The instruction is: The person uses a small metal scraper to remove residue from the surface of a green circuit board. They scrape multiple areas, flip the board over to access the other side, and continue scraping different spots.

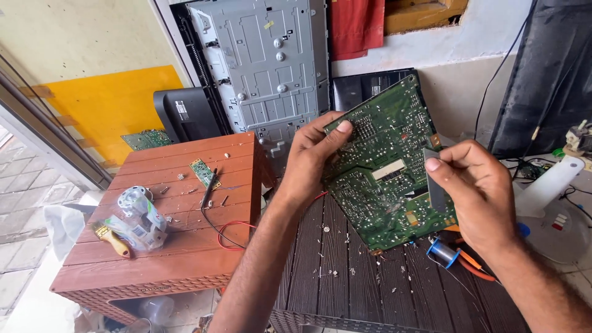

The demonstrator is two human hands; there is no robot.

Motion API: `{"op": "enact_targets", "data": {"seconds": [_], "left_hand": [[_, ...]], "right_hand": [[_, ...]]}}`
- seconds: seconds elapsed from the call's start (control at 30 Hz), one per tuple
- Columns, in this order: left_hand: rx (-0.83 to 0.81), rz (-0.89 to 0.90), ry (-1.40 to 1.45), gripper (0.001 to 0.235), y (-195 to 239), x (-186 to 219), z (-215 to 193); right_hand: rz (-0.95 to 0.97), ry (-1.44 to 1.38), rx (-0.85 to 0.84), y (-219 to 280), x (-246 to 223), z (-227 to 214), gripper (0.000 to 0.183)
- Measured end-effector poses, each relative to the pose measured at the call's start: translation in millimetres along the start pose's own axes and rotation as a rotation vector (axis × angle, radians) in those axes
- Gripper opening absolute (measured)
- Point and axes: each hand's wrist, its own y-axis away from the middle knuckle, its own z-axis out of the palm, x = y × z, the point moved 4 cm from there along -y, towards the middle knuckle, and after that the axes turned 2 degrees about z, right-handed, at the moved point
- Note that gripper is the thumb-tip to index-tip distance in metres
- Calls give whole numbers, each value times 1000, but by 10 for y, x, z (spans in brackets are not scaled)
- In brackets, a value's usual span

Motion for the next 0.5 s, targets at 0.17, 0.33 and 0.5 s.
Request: {"op": "enact_targets", "data": {"seconds": [0.17,0.33,0.5], "left_hand": [[-148,-282,-179,46,1,69,-160],[-362,-467,-471,44,120,259,-27],[-319,-665,-747,76,168,275,153]], "right_hand": [[-161,377,-212,6,-267,2,9],[-70,444,-372,48,-213,34,10],[-59,471,-450,4,-184,40,9]]}}
